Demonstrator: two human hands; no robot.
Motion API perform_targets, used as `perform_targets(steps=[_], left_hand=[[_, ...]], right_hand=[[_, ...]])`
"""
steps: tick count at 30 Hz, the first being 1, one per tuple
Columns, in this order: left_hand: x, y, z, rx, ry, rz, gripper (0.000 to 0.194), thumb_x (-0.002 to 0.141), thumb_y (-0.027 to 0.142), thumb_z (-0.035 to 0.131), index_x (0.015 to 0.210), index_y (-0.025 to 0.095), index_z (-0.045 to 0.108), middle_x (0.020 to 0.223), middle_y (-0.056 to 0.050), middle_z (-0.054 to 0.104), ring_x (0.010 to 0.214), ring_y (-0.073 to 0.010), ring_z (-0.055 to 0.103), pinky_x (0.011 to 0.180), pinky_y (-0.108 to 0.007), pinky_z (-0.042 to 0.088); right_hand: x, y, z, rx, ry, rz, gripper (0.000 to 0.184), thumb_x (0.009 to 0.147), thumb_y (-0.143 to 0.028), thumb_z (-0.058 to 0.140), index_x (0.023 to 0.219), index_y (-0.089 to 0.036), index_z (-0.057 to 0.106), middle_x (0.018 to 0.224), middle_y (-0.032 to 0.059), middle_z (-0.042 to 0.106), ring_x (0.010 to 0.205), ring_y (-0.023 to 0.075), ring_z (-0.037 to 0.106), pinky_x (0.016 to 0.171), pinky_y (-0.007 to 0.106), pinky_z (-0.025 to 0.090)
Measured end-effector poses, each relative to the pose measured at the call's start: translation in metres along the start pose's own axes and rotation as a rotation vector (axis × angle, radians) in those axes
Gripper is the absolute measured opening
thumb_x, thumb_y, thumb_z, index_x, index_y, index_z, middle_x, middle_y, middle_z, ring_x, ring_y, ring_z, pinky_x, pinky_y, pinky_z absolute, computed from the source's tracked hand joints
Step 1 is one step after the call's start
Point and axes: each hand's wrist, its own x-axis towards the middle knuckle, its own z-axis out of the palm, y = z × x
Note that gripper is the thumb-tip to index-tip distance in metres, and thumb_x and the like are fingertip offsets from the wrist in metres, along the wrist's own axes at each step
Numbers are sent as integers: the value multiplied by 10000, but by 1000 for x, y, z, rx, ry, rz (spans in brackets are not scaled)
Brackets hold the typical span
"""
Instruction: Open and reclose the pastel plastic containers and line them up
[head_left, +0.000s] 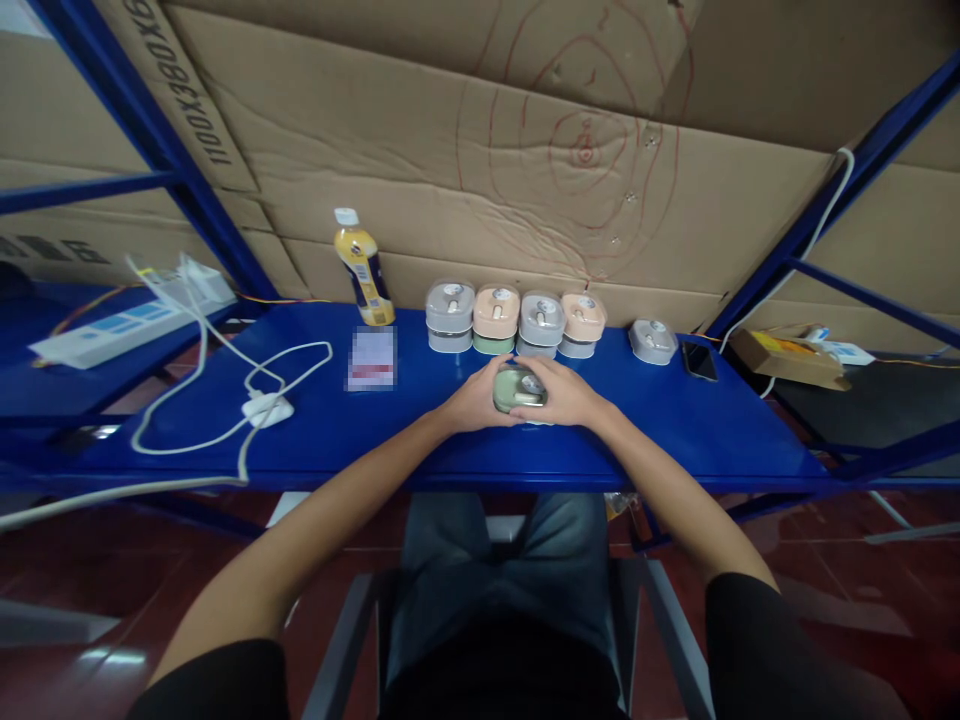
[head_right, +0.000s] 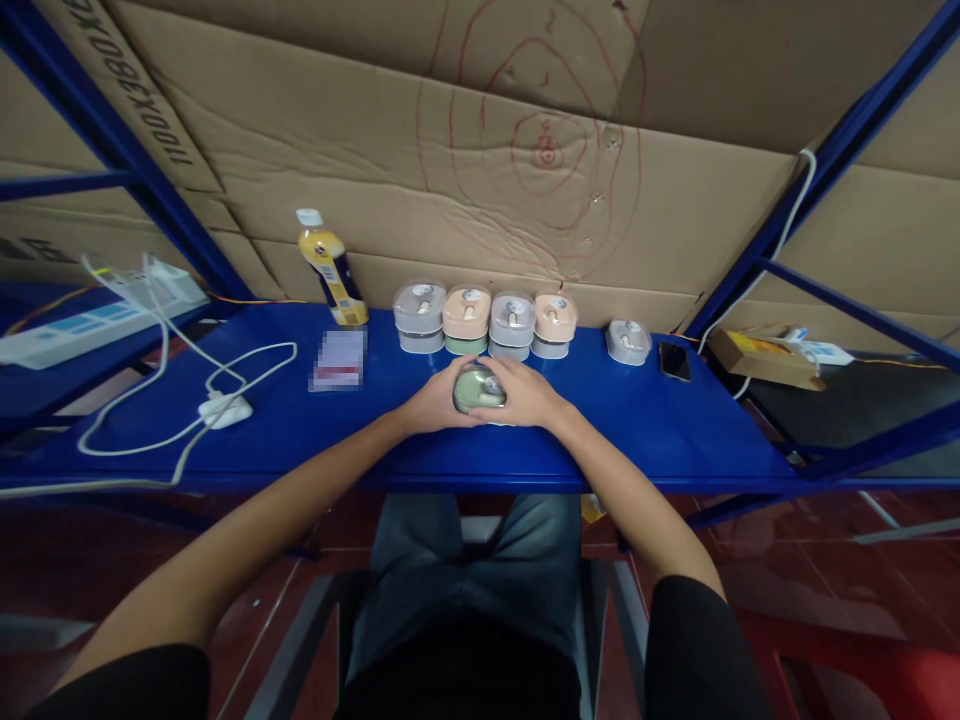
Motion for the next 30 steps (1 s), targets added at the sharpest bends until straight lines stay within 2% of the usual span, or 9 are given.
perform_targets(steps=[4,6,9,11,15,20,24,27,30], left_hand=[[-2,-4,-1,59,30,-47,1185,679,538,921,1620,173,301,1469,-196,559,1382,-395,564,1182,-566,453],[-3,-2,-4,104,10,-7,947,747,529,883,1543,215,478,1445,-159,557,1394,-376,549,1207,-549,438],[-4,4,-7,140,-58,48,481,867,497,788,1285,263,735,1422,-117,542,1410,-338,534,1234,-497,428],[-4,8,-8,148,-70,46,372,908,492,744,1195,259,788,1431,-117,533,1432,-338,511,1244,-492,419],[-3,7,-15,161,-5,13,391,952,528,669,1174,229,791,1396,-132,562,1448,-350,486,1230,-511,427],[-1,-12,-31,219,141,-55,402,925,545,675,1116,206,779,1305,-122,593,1302,-324,591,1183,-502,467],[-1,-21,-37,248,137,-99,393,892,534,710,1106,207,760,1237,-110,612,1244,-313,619,1151,-502,490],[-1,-13,-33,209,126,-52,447,899,532,716,1210,210,717,1303,-117,611,1281,-314,613,1172,-501,471],[-1,-1,-24,167,110,4,639,860,529,783,1392,224,600,1426,-122,599,1356,-328,581,1208,-502,436]], right_hand=[[-8,23,-5,126,146,72,778,836,-589,779,1484,-231,539,1432,155,659,1275,340,667,1089,512,544],[-17,37,-11,181,201,133,734,845,-583,769,1453,-228,563,1365,147,703,1227,326,695,1076,516,549],[-32,57,-17,231,237,244,688,836,-585,770,1393,-218,600,1279,136,748,1176,311,721,1058,516,556],[-39,68,-20,253,255,323,679,826,-595,776,1361,-208,618,1266,142,756,1167,311,726,1047,518,561],[-44,78,-22,270,289,420,709,790,-618,793,1333,-190,637,1280,164,750,1168,325,724,1048,537,557],[-45,80,-26,250,282,434,697,794,-621,789,1317,-181,652,1302,165,741,1159,318,723,1046,534,556],[-46,82,-27,152,220,432,677,779,-654,792,1248,-175,699,1223,157,759,1085,327,735,996,543,579],[-45,77,-28,146,278,403,670,785,-663,784,1242,-181,703,1202,145,765,1066,319,737,992,532,583],[-39,59,-29,200,373,294,677,797,-644,789,1306,-211,677,1273,129,754,1136,306,729,1043,501,569]])
